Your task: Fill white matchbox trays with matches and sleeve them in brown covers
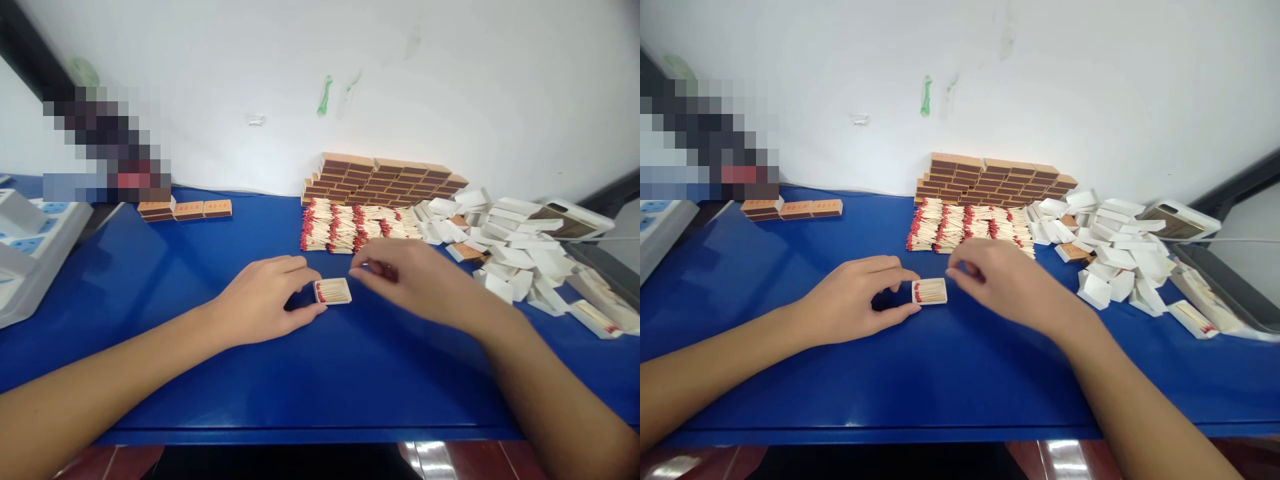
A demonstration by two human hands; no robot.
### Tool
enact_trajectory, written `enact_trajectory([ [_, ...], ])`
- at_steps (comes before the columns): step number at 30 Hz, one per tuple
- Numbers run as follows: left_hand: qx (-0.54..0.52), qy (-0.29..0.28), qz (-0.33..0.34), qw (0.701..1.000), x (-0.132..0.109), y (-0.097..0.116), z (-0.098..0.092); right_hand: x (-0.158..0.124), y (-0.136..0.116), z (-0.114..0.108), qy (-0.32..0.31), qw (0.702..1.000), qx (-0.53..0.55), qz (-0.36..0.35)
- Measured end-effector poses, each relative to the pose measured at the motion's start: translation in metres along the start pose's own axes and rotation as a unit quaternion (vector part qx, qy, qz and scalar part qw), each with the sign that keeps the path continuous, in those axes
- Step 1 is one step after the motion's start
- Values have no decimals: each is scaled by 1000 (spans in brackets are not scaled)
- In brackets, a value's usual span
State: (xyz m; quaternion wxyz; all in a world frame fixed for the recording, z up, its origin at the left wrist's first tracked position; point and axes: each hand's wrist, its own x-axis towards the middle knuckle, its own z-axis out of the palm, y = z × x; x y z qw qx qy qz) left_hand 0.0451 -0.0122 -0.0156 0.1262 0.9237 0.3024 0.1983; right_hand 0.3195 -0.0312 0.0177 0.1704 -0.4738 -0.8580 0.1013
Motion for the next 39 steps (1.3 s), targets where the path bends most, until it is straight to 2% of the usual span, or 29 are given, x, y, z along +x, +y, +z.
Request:
enact_trajectory([
  [2, -15, 7, -14, 1000, 0, -1, -1, -4, 19, -14, 20, 999, -28, 36],
  [3, -19, 4, -17, 1000, 0, -1, -2, -6, 29, -20, 10, 998, -39, 47],
  [6, -22, -7, -16, 1000, 1, -5, -6, -11, 52, -32, -45, 995, -23, 85],
  [8, -23, 1, -19, 1000, 2, -8, -9, -11, 59, -33, -85, 991, -4, 103],
  [11, -17, 2, -21, 1000, 3, -10, -10, -9, 57, -28, -132, 985, 10, 107],
  [14, -6, -17, -19, 1000, 2, -7, -8, -5, 47, -20, -142, 984, 17, 104],
  [19, 6, -29, -18, 999, -1, -3, -6, 2, 39, -10, -121, 989, 26, 84],
  [28, 10, -39, -22, 999, 0, -2, -5, 3, 46, -3, -76, 994, 14, 71],
  [39, 19, -34, -15, 999, 0, -2, -4, 6, 46, 3, -74, 995, 13, 58],
])
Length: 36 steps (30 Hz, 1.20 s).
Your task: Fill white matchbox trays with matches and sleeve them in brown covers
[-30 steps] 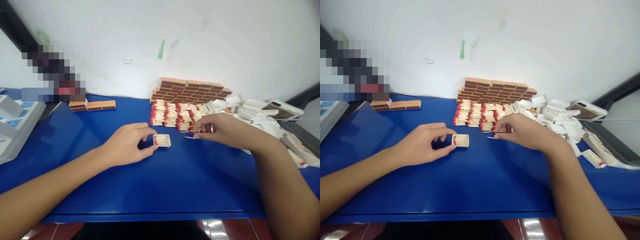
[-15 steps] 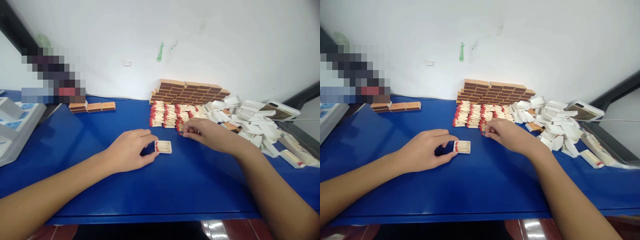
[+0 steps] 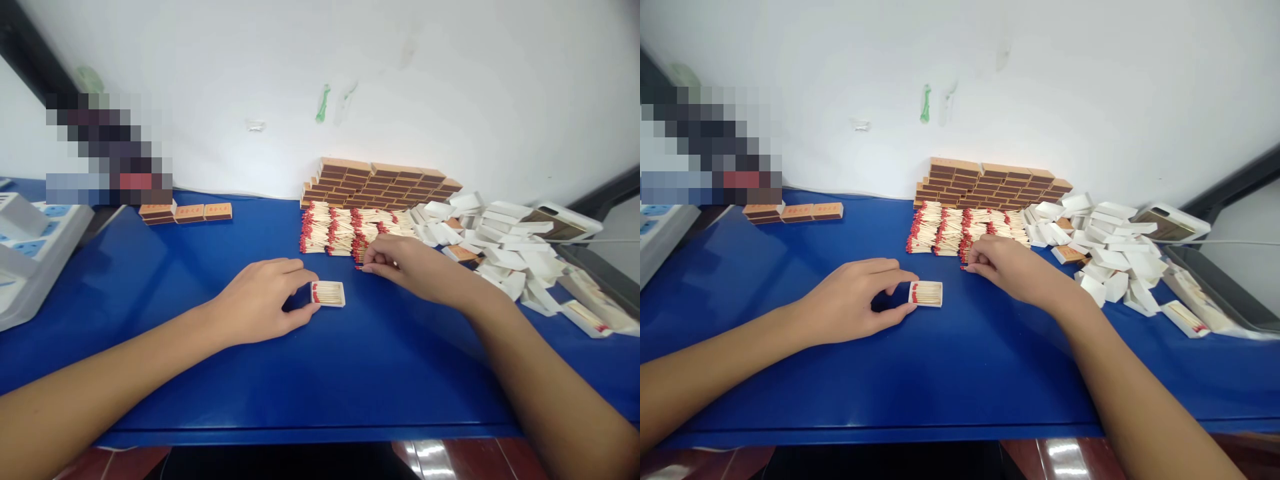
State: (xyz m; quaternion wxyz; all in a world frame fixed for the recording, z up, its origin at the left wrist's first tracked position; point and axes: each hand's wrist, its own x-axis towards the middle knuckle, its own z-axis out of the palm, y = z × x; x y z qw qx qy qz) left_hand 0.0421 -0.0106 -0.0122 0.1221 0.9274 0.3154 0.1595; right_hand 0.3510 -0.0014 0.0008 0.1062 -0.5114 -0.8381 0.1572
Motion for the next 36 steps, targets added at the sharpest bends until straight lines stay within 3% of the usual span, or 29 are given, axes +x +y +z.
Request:
enact_trajectory([
  [15, 11, 1, 2, 1000, 0, 0, 0, -2, -6, 6, -12, 1000, -21, -9],
  [24, 15, 7, -14, 1000, 1, -2, 1, -7, -30, 3, 11, 1000, -9, -13],
  [30, 17, 9, -10, 1000, 1, -2, 1, -10, -24, 0, 12, 1000, -12, -13],
  [36, 22, 7, -7, 1000, 1, -2, 2, -5, -19, 4, -30, 999, -11, 0],
])
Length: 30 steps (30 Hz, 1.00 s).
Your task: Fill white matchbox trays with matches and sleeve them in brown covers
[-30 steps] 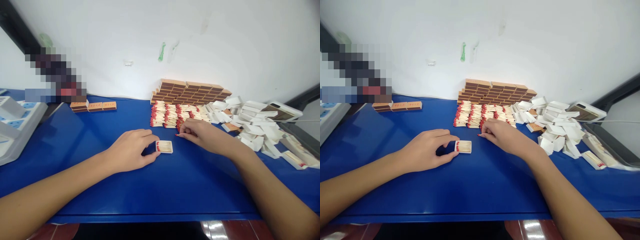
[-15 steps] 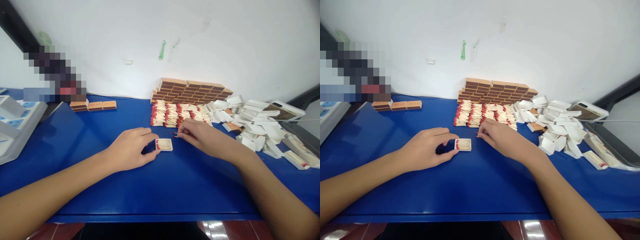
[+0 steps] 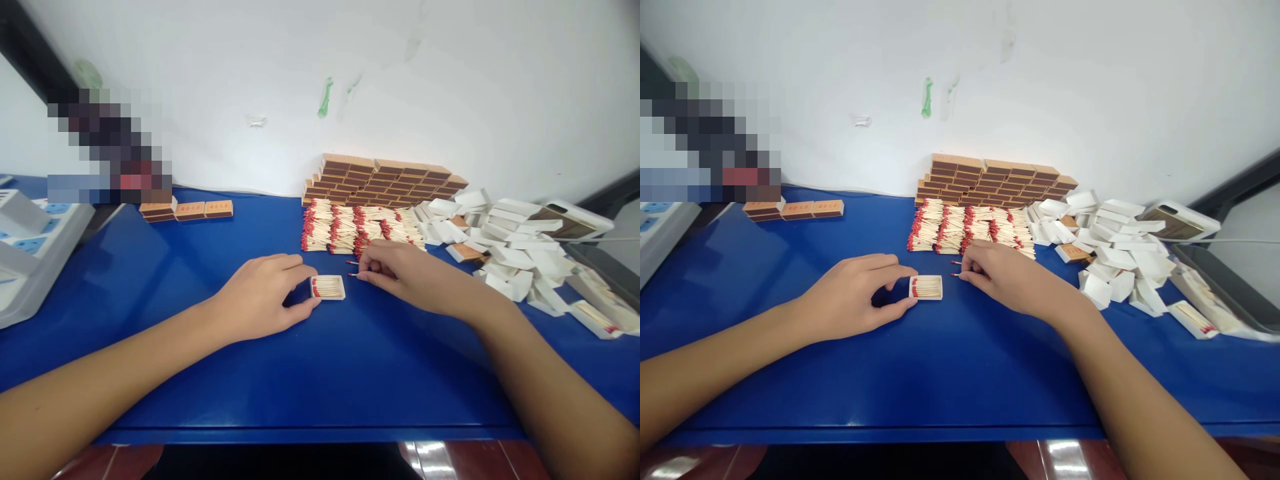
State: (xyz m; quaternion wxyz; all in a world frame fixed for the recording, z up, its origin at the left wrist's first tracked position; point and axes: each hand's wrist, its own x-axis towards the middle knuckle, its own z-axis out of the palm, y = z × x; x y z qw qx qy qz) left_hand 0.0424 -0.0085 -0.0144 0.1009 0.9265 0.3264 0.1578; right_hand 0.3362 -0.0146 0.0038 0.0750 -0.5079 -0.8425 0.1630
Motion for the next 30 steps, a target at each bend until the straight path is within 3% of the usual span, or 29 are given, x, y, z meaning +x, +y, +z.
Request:
enact_trajectory([
  [9, 2, 1, 1, 1000, 0, 0, 0, 7, 5, 5, 68, 998, 2, 8],
  [21, 1, 6, 0, 1000, -1, 0, 1, 9, 7, 8, 60, 998, -13, 4],
  [30, -1, 27, -13, 1000, 0, 3, 2, -2, -38, 12, 115, 990, -13, -76],
])
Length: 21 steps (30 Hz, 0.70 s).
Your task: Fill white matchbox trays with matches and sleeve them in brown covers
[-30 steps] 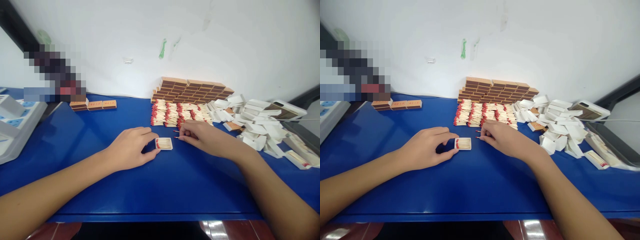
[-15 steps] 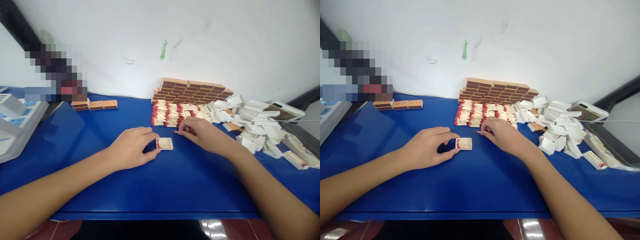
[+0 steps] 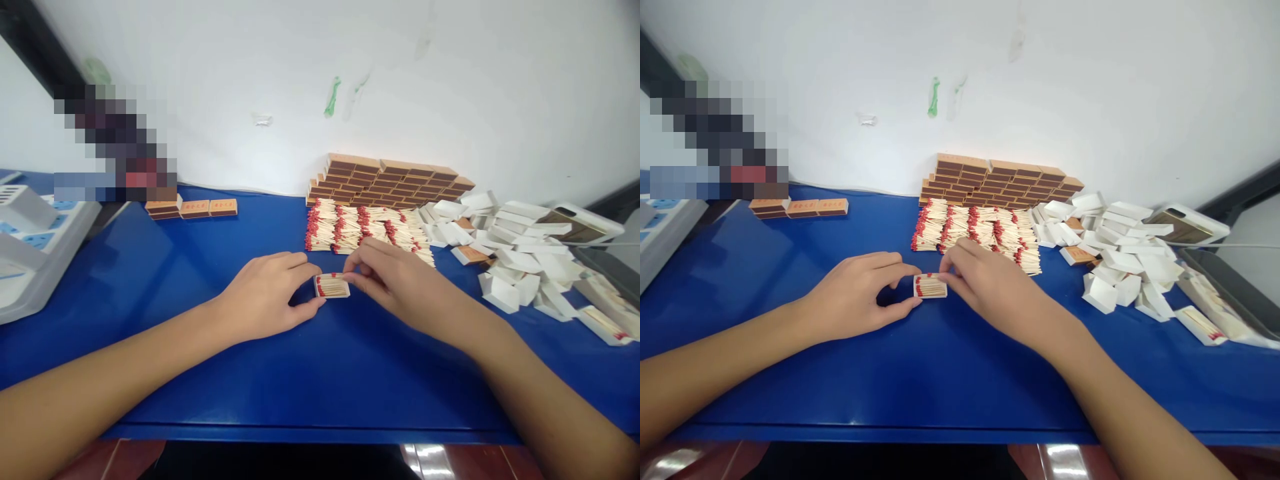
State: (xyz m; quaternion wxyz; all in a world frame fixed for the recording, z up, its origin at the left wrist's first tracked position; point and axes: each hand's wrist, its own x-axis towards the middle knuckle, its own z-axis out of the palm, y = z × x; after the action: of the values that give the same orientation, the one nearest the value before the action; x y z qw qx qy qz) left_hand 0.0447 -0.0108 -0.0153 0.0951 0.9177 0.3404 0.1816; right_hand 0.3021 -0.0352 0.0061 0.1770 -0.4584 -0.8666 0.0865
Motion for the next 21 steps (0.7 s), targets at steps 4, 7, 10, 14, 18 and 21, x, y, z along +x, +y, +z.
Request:
enact_trajectory([
  [4, 6, 0, -1, 1000, 0, 0, 1, 0, -17, 11, -36, 999, -16, -23],
  [7, 8, 0, 3, 1000, 0, 0, 1, 0, -17, 14, -58, 998, 1, -17],
  [10, 6, 4, 7, 1000, 0, 0, 1, -2, -5, 3, -41, 999, 3, -5],
  [14, 5, 0, 9, 1000, -1, 0, 1, -5, 26, -19, 8, 998, -44, 40],
  [18, 12, -4, 11, 1000, -1, -1, 0, -3, 48, -27, -30, 995, -46, 85],
  [21, 14, -6, 8, 1000, -2, 0, -1, -1, 49, -22, -54, 994, -27, 91],
])
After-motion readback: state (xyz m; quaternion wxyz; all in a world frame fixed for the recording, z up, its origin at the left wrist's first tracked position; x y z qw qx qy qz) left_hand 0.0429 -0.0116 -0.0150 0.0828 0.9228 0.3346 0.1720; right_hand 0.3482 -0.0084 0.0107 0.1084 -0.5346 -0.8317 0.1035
